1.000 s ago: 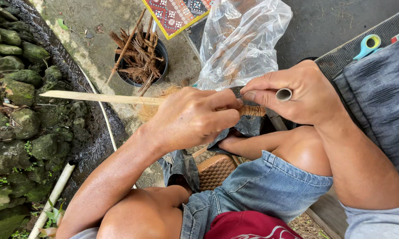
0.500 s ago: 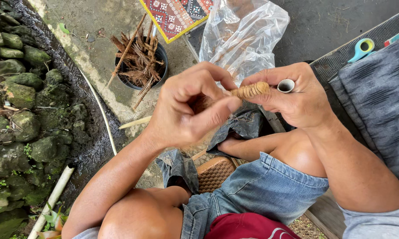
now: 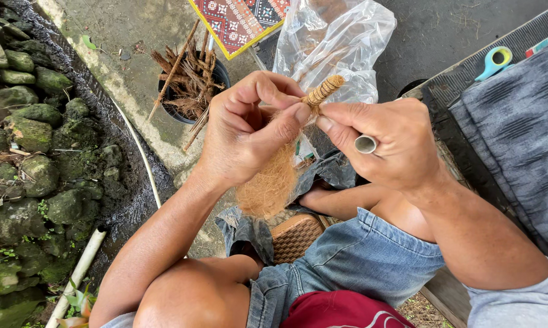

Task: The person wraps natural fiber around a cylindrical object using a small white tube as a guide. They repeatedly pull the fiber through the tube and wind it tightly around the cylinder, gradually building up a wrapped layer.

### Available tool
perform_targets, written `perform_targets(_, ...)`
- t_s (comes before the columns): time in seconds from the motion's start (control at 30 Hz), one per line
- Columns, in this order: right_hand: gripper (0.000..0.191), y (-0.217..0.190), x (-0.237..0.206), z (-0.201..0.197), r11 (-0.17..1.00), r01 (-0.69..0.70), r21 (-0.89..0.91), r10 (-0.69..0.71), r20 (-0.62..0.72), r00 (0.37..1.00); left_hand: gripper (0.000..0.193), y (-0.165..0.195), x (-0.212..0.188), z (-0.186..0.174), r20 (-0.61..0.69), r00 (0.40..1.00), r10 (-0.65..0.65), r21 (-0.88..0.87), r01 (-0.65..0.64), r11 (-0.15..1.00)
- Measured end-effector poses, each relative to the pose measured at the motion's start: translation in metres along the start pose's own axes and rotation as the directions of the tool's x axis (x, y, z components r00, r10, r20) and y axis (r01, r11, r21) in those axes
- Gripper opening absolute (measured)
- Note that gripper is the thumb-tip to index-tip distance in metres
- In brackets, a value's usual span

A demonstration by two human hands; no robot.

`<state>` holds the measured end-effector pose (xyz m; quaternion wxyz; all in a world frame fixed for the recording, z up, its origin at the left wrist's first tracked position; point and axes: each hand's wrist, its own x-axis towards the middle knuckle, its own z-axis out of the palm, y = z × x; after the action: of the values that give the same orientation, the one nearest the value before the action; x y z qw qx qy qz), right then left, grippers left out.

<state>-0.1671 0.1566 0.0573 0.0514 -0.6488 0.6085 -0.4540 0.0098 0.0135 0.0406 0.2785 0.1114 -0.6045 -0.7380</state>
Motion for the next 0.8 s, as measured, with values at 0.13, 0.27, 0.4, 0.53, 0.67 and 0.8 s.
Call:
perform_targets(0.13, 0.012, -0.002, 0.004, 0.0, 0.994, 0.08, -0.078, -0.079, 0.025, 0.997, 0.008, 0.0, 0.001, 0.004, -0.027, 1.0, -0.004, 0.183, 0.009, 0.983)
perform_targets(0.27, 0.016, -0.005, 0.007, -0.003, 0.967, 0.17, -0.188, -0.156, 0.09, 0.984, 0.011, 0.003, 0.001, 0.006, 0.025, 0.993, 0.119, 0.338, -0.12, 0.934)
perform_targets(0.4, 0.031, -0.008, 0.008, -0.008, 0.945, 0.198, -0.259, -0.153, 0.185, 0.971, 0.011, 0.006, 0.001, 0.007, 0.055, 0.985, 0.162, 0.515, -0.167, 0.841)
perform_targets(0.53, 0.027, -0.01, 0.009, -0.008, 0.929, 0.213, -0.304, -0.143, 0.238, 0.961, 0.009, 0.004, 0.0, 0.007, 0.09, 0.97, 0.226, 0.615, -0.233, 0.753)
perform_targets(0.67, 0.035, -0.011, 0.008, -0.009, 0.924, 0.214, -0.318, -0.133, 0.258, 0.957, 0.012, 0.002, 0.001, 0.004, 0.145, 0.94, 0.31, 0.681, -0.322, 0.658)
perform_targets(0.8, 0.048, -0.015, 0.006, -0.009, 0.937, 0.185, -0.296, -0.118, 0.23, 0.966, 0.014, 0.003, 0.004, 0.005, 0.049, 0.961, 0.274, 0.674, -0.234, 0.7)
